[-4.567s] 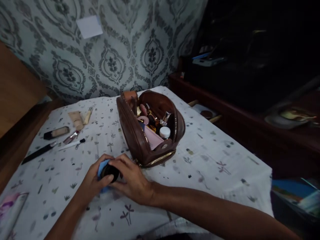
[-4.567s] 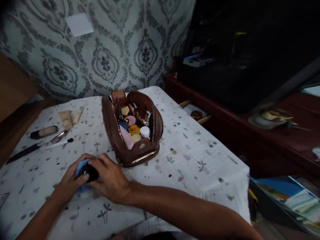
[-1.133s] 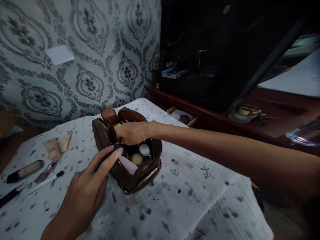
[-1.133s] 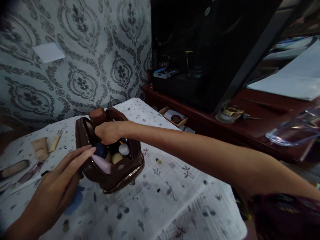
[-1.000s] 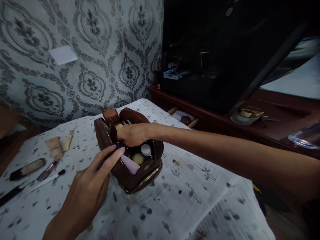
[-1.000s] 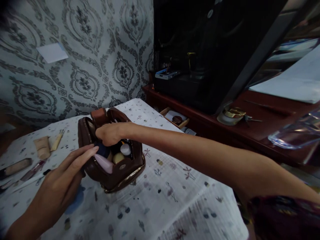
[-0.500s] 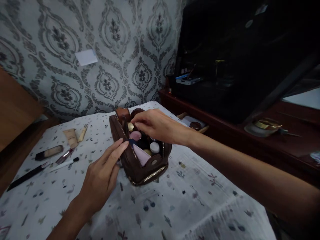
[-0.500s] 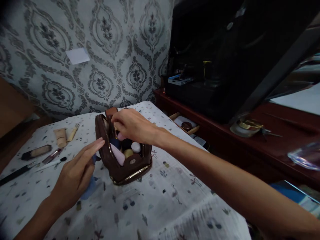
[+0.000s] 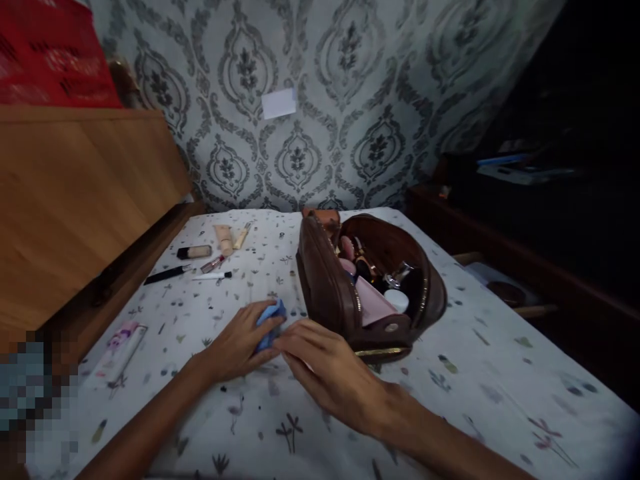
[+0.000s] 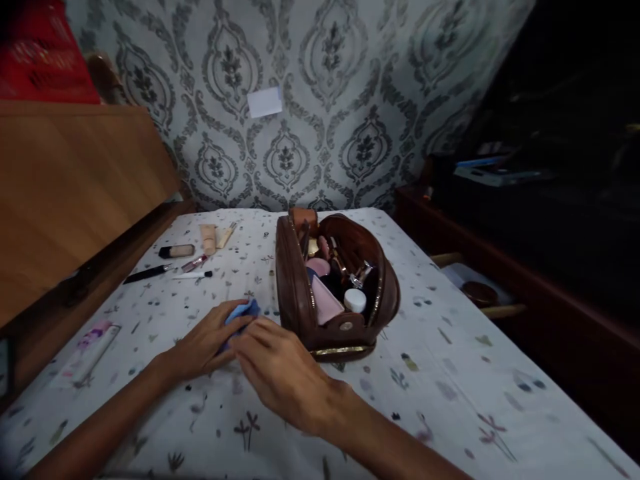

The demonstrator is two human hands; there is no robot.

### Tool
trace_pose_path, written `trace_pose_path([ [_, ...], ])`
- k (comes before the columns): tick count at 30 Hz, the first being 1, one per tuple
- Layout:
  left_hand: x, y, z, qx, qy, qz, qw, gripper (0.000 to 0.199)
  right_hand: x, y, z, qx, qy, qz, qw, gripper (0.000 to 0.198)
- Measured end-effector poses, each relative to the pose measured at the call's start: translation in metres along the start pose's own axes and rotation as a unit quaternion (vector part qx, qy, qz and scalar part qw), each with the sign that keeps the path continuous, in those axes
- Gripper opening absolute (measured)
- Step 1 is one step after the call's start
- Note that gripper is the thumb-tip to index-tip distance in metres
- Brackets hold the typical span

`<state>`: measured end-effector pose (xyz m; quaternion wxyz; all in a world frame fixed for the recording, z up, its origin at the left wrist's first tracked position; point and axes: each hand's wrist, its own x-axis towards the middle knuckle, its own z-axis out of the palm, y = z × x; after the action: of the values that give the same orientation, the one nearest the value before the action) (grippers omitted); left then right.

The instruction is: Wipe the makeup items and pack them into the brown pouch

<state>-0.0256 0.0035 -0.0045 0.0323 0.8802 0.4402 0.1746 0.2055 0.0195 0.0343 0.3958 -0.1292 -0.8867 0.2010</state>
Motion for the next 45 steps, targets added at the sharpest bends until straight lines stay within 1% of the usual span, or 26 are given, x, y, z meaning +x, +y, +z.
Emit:
trace_pose_path([
  [2,-0.010,-0.002,0.001,0.001,-0.002,0.018,1.000,0.051,0.000,0.013,0.021,0.046,0.001,0.056,0.997,0.021],
  [3,-0.014,-0.003,0.002,0.004,0.007,0.016,1.000,0.050,0.001,0.019,0.030,0.070,-0.002,0.093,0.993,0.022],
  [5,-0.018,-0.007,0.004,0.013,0.026,-0.003,1.000,0.041,0.004,0.029,0.045,0.113,-0.010,0.172,0.979,0.021],
  [8,-0.021,-0.019,0.007,0.044,0.042,-0.057,0.997,0.025,0.008,0.039,0.065,0.174,-0.012,0.273,0.946,0.020],
  [10,-0.021,-0.034,0.006,0.066,0.052,-0.108,0.991,0.025,0.007,0.043,0.075,0.196,-0.004,0.309,0.931,0.022],
  [11,-0.022,-0.044,0.004,0.076,0.063,-0.135,0.986,0.026,0.005,0.044,0.079,0.197,0.002,0.319,0.927,0.022],
  [15,-0.018,-0.091,-0.008,0.107,0.118,-0.247,0.956,0.032,-0.002,0.043,0.088,0.198,0.001,0.332,0.922,0.024],
  [16,-0.016,-0.104,-0.012,0.118,0.141,-0.310,0.933,0.032,-0.002,0.042,0.088,0.204,-0.003,0.335,0.920,0.025],
  [17,-0.013,-0.116,-0.015,0.125,0.152,-0.343,0.919,0.034,-0.003,0.041,0.087,0.208,-0.006,0.337,0.918,0.025],
  [20,-0.003,-0.146,-0.020,0.133,0.156,-0.396,0.895,0.041,-0.001,0.038,0.084,0.209,-0.010,0.339,0.917,0.024],
  [23,0.005,-0.162,-0.019,0.127,0.137,-0.429,0.884,0.041,0.000,0.036,0.081,0.195,-0.015,0.336,0.921,0.023],
  [27,0.008,-0.169,-0.016,0.117,0.126,-0.456,0.873,0.040,0.000,0.036,0.081,0.184,-0.018,0.325,0.927,0.023],
  [31,0.005,-0.173,-0.015,0.104,0.130,-0.463,0.870,0.039,-0.002,0.036,0.083,0.174,-0.014,0.323,0.930,0.024],
  [34,0.002,-0.175,-0.014,0.088,0.146,-0.454,0.875,0.035,-0.002,0.036,0.083,0.179,-0.014,0.318,0.931,0.024],
  [39,0.002,-0.171,-0.014,0.049,0.178,-0.415,0.891,0.028,-0.003,0.035,0.083,0.181,-0.014,0.320,0.930,0.026],
  [42,0.001,-0.164,-0.029,0.036,0.203,-0.408,0.890,0.030,-0.004,0.036,0.084,0.190,-0.008,0.323,0.927,0.025],
  [45,-0.018,-0.148,-0.057,0.052,0.228,-0.417,0.878,0.034,-0.004,0.036,0.083,0.199,-0.011,0.324,0.925,0.024],
])
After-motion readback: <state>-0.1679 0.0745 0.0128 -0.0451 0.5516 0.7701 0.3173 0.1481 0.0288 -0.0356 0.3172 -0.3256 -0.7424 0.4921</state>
